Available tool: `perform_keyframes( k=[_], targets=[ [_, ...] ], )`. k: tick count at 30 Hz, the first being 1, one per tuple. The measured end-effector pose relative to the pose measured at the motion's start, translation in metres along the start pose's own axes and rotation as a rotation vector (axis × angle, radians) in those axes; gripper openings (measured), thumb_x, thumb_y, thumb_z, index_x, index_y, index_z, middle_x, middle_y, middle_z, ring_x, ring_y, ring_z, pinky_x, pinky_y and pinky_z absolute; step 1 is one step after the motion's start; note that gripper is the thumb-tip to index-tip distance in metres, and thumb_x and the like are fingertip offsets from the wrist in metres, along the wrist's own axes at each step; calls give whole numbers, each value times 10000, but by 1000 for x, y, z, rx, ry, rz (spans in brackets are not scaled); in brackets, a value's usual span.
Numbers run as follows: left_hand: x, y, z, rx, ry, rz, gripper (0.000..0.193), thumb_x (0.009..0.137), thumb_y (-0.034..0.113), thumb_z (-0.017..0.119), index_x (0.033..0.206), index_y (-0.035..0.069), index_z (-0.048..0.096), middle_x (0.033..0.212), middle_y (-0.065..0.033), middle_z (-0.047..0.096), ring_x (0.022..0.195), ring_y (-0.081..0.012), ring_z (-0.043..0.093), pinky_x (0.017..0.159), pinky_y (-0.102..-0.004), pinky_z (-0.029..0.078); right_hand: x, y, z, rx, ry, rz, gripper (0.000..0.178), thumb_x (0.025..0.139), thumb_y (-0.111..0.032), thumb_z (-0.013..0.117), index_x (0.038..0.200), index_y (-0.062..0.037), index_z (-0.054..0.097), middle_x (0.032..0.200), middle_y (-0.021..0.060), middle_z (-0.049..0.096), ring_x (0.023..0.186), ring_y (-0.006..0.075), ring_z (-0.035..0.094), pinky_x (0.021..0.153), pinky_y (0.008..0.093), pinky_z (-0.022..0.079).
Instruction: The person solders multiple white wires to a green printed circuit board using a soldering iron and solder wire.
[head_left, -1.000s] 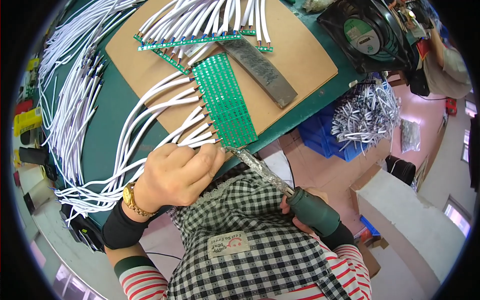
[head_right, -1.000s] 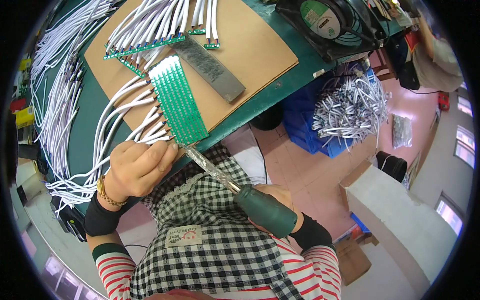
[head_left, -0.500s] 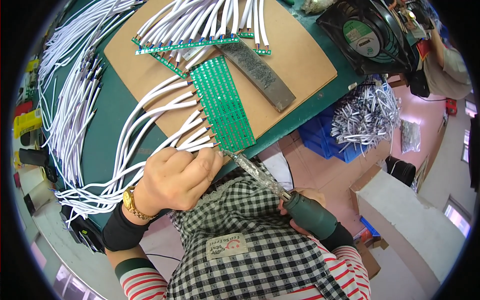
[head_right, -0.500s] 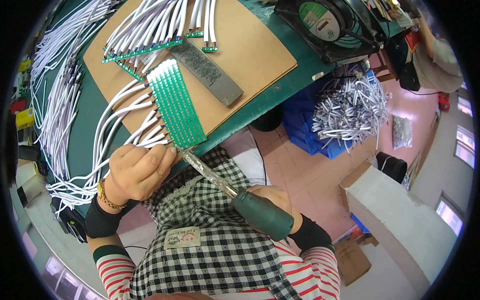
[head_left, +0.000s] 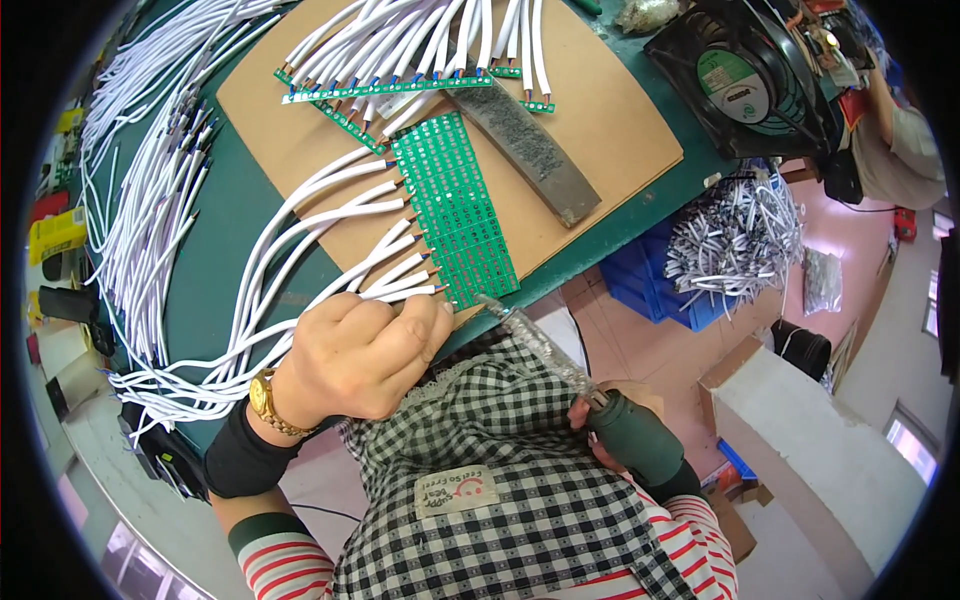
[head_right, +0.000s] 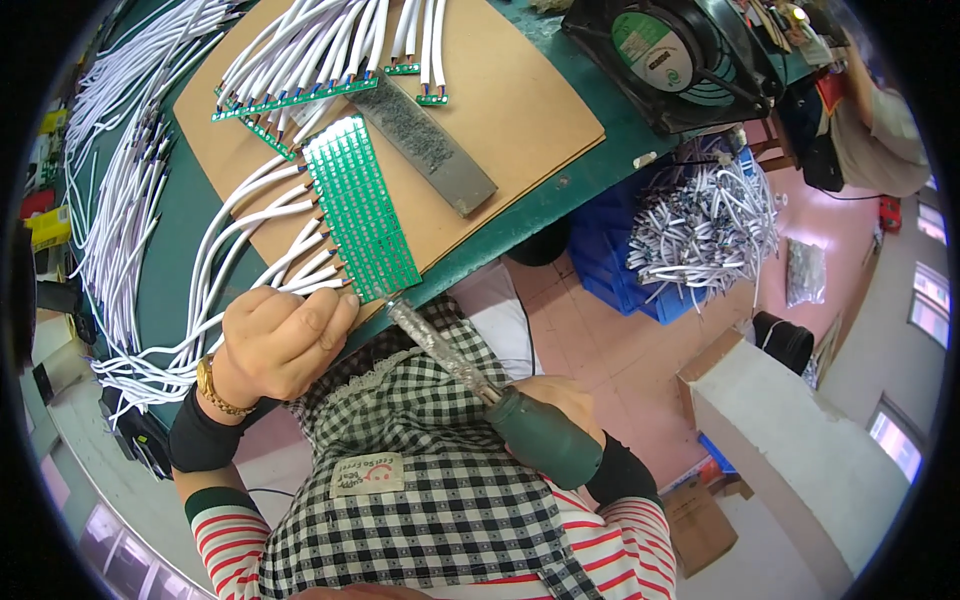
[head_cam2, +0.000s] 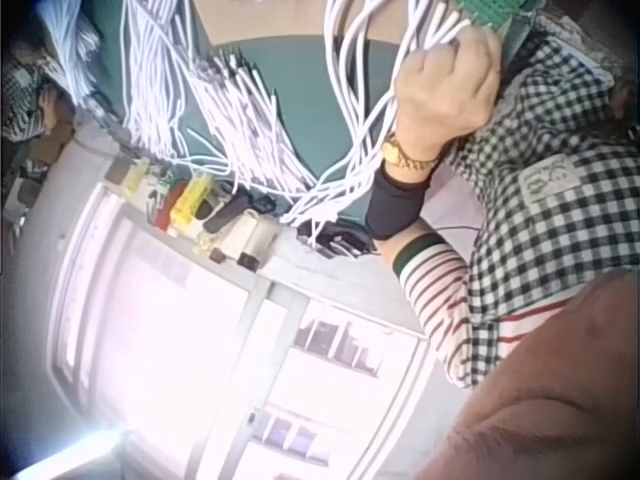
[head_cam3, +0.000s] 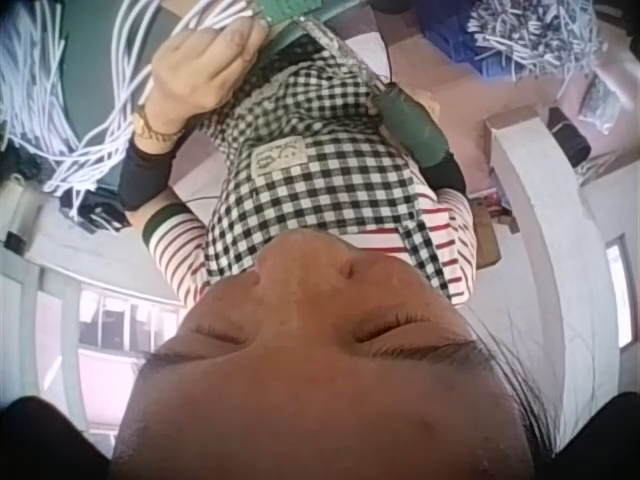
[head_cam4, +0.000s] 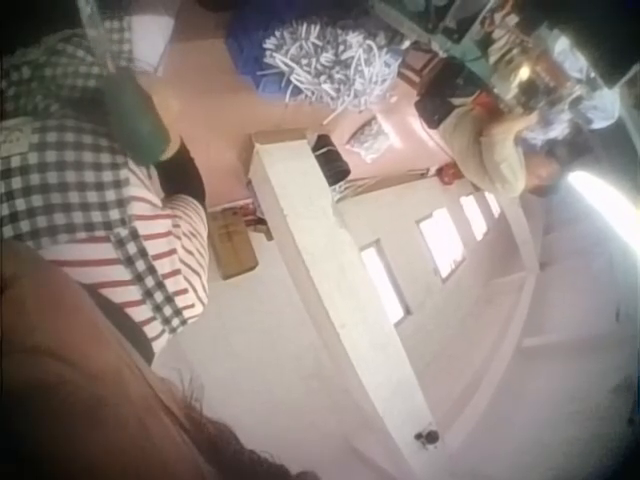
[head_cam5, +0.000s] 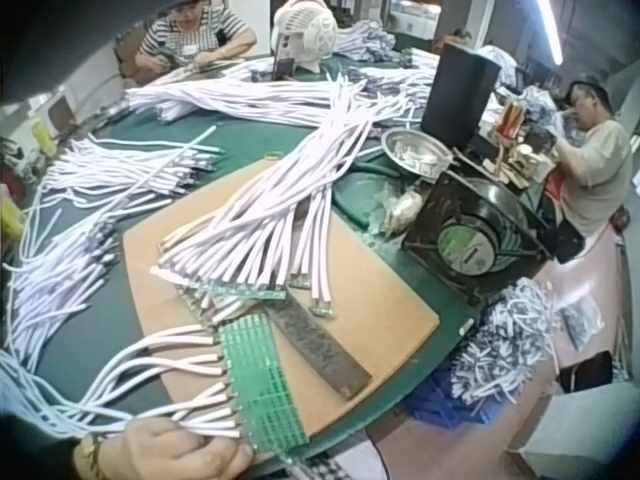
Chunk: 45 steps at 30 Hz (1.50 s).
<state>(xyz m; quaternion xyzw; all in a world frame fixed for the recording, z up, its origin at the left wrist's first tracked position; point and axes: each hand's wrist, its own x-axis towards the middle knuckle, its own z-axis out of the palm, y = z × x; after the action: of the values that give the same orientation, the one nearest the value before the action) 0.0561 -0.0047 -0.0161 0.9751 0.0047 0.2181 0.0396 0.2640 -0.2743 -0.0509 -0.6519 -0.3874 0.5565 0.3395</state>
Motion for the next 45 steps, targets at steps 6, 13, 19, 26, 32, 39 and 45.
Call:
perform_keyframes(
  k=[6,13,19,26,32,39,45],
  targets=[
    [-1,1,0,6,-2,2,262,614,66,724,863,-12,695,841,-25,601,537,-82,443,436,-232,327,14,-44,3,349,20,582,165,873,-149,612,868,14,637,846,128,659,660,173,644,559,263,503],
    [-1,0,1,11,14,-1,240,617,48,712,849,-11,696,834,-25,601,535,-82,441,438,-232,326,16,2,10,180,18,-217,250,746,-161,721,913,13,656,845,114,666,756,209,654,692,309,525],
    [-1,0,3,3,3,-6,246,618,56,714,855,-9,699,835,-25,604,533,-84,443,438,-232,324,24,13,10,127,5,-330,204,734,-149,715,873,-11,656,797,106,669,766,226,659,710,313,526],
    [-1,1,0,8,-5,-5,258,620,64,718,866,-8,698,835,-24,604,535,-83,443,440,-230,327,10,20,3,-352,-10,-477,295,693,-196,768,923,-47,657,855,103,655,736,276,674,628,306,554],
    [-2,0,0,20,-1,-1,272,618,76,714,875,-8,692,844,-20,599,539,-79,440,443,-226,328,6,-20,8,413,195,3,215,750,-110,708,951,-46,665,822,66,670,669,142,642,603,245,509],
    [-4,0,0,13,5,1,289,614,95,691,887,0,695,835,-15,587,543,-85,426,448,-231,334,10,-33,12,450,204,83,154,797,-89,633,940,-43,666,799,40,670,659,101,616,585,233,490],
    [-7,-1,3,27,46,-1,253,624,107,689,860,16,692,836,-12,591,546,-85,427,452,-228,337,7,-19,6,198,22,-159,438,917,-296,629,1216,-20,468,1010,176,580,876,238,592,784,350,500]
  ],
)
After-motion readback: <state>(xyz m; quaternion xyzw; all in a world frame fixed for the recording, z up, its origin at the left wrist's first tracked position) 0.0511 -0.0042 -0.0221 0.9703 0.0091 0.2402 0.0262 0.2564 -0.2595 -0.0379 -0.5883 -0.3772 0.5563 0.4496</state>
